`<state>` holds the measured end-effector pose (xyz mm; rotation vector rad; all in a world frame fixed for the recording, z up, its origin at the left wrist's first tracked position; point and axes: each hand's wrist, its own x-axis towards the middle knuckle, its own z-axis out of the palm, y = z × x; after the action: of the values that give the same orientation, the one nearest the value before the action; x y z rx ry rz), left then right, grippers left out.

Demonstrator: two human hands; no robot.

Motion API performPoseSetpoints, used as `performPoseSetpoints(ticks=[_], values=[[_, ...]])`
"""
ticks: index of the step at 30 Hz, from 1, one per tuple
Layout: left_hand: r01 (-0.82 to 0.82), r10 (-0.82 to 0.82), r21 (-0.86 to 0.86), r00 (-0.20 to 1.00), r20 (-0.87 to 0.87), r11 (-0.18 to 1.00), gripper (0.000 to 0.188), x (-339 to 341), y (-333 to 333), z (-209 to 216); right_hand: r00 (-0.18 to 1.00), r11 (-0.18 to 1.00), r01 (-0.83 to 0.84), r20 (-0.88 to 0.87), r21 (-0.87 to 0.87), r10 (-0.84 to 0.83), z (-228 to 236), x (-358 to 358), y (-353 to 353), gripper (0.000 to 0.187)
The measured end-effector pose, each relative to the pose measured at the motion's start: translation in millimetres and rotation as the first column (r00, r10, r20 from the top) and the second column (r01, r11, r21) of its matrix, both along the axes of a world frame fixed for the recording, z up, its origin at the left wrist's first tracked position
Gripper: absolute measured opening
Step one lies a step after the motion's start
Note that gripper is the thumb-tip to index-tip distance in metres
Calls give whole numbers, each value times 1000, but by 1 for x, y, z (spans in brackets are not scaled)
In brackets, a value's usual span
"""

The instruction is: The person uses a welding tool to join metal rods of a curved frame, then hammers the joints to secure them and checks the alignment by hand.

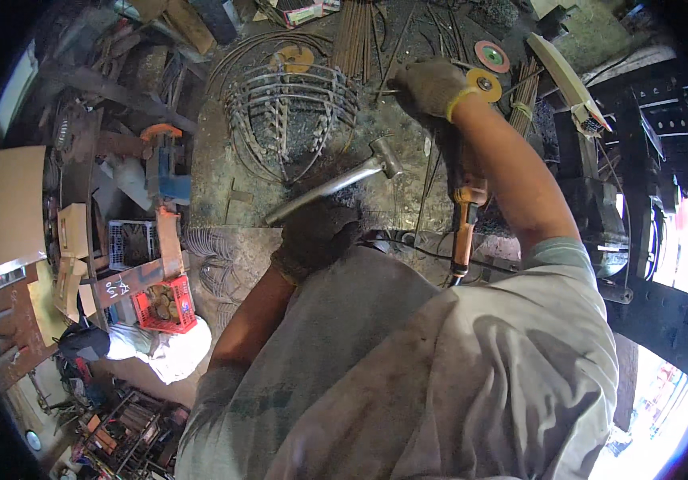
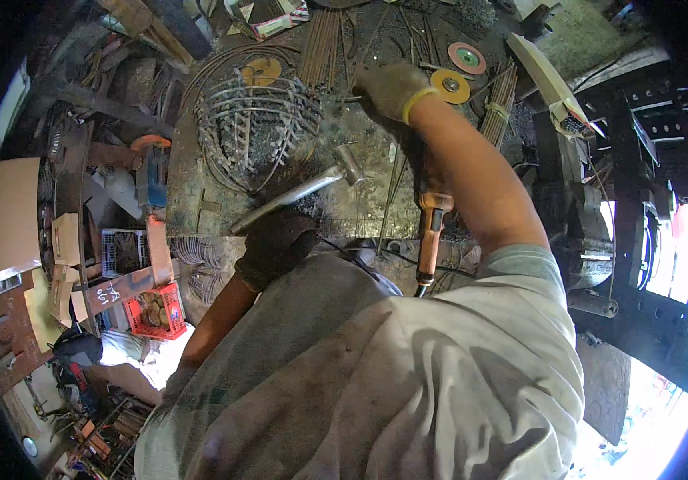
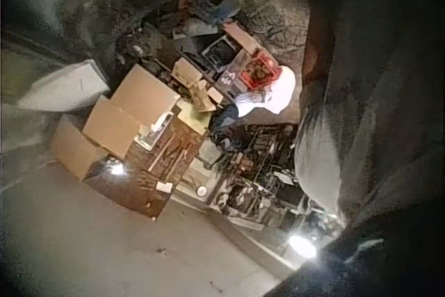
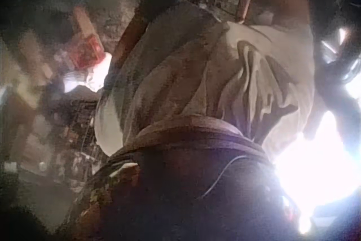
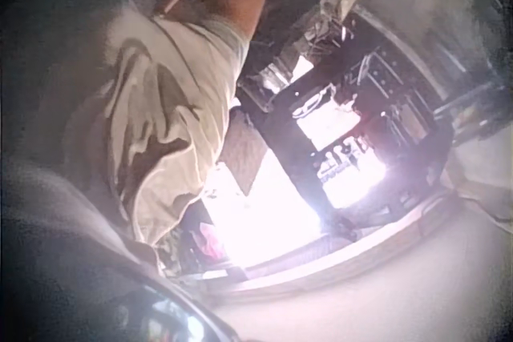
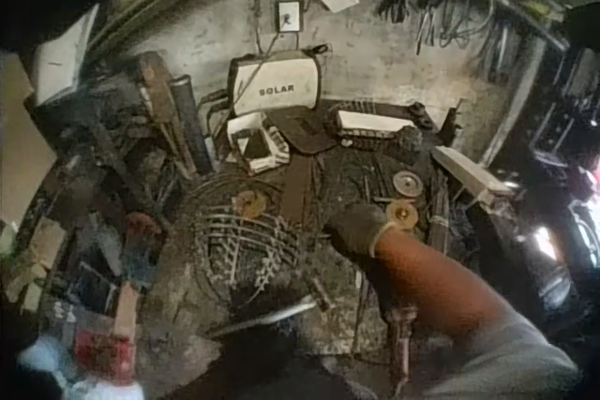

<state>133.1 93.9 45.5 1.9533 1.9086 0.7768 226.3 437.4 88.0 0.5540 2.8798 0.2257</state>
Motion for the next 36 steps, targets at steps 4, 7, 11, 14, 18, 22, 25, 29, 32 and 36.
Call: performPoseSetpoints(ticks=[4, 7, 11, 14, 18, 22, 25, 29, 32, 36], values=[[-3, 3, 3, 1000, 19, 1000, 19, 3, 3, 0, 975, 992, -53, -221, -116, 26, 53, 18, 4, 36], [-13, 13, 12, 1000, 5, 1000, 18, 5, 3, 2, 706, 967, -206, -707, -150, 41, 60, 25, 31, 25], [-8, 4, -66, 998, -59, 998, 16, 5, 5, 3, 657, 655, -54, -521, -754, -546, 134, 42, 23, 37], [-31, 33, 75, 999, -29, 997, 15, 5, 5, -5, 524, 663, -115, -612, -740, -593, 149, 60, 29, 33], [-231, 196, 304, 970, 141, 924, 24, 18, -1, -9, 381, -144, -744, -238, -652, -893, 103, 61, 54, 23], [-264, 331, 546, 943, -26, 795, 40, 30, 15, 84, 593, -559, -801, -157, -215, -789, 89, 62, 12, 36], [-179, 399, 658, 895, -200, 731, 41, 28, 19, 112, 708, -708, -706, 19, 5, -706, 80, 45, -41, 26], [-174, 340, 419, 867, -364, 891, 35, 3, 2, 101, 434, -466, -876, 219, -125, -874, 68, 15, -133, 17], [-149, 215, 277, 951, -223, 949, 33, -50, -23, 63, 327, 488, -472, -659, -735, -677, 37, 24, -146, 25], [-236, 208, 23, 896, 392, 972, 33, -107, -39, 73, 577, 309, -111, -314, -945, -754, 36, 10, -169, 41]])
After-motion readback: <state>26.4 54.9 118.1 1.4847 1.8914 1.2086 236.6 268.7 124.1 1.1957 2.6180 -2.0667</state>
